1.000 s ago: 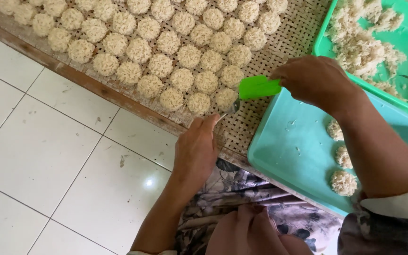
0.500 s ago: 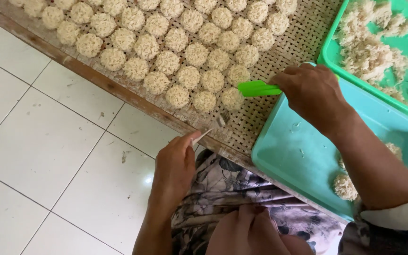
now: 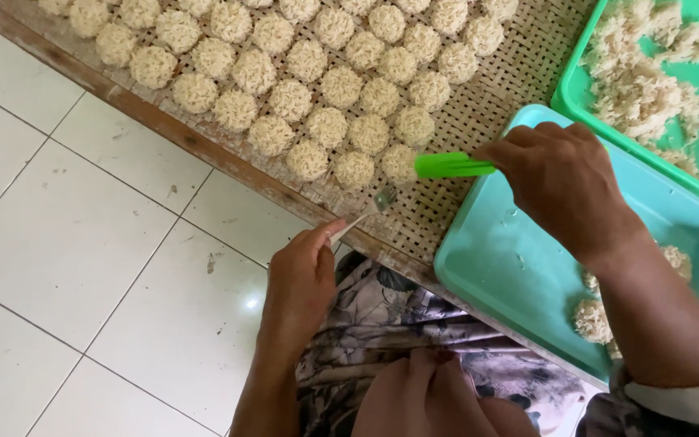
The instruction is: Arranging small round noodle-based food items on trays and a drying rack using a fork and spatula.
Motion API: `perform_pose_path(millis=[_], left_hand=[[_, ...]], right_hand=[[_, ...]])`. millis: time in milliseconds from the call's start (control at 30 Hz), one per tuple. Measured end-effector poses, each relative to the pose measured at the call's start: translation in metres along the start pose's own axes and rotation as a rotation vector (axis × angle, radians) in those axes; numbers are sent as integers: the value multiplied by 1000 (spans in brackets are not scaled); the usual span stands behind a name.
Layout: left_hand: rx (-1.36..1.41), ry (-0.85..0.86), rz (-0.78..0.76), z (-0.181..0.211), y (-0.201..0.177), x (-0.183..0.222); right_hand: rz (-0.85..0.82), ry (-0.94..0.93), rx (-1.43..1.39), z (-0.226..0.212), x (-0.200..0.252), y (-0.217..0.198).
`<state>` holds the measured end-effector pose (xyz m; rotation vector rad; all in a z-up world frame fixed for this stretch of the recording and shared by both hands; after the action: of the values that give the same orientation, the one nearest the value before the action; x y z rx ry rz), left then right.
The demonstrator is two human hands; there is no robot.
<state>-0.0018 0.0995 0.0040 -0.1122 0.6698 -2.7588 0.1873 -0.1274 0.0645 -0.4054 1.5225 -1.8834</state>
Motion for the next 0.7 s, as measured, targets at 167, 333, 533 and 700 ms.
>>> perform_pose_path(millis=[167, 333, 533, 700], left_hand=[[0, 39, 31, -1, 3, -2], [-7, 64, 31, 2, 5, -4], [-16, 12, 0, 2, 5, -5], [32, 21, -9, 7, 3, -3]], right_hand=[[38, -12, -182, -10, -2, 9], [13, 0, -258, -9, -4, 6], [69, 16, -215, -7, -9, 17], [151, 44, -181, -5, -6, 28]])
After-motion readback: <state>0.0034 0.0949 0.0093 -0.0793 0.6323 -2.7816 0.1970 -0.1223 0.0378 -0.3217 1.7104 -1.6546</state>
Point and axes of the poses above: each hand's wrist, its own x-axis away from the middle knuckle, its own y-axis out of the palm, z = x × y, the point moved 2 cm from there along -x, towards the middle knuckle, and after that the axes turned 12 degrees about y, right-handed, at the moved point
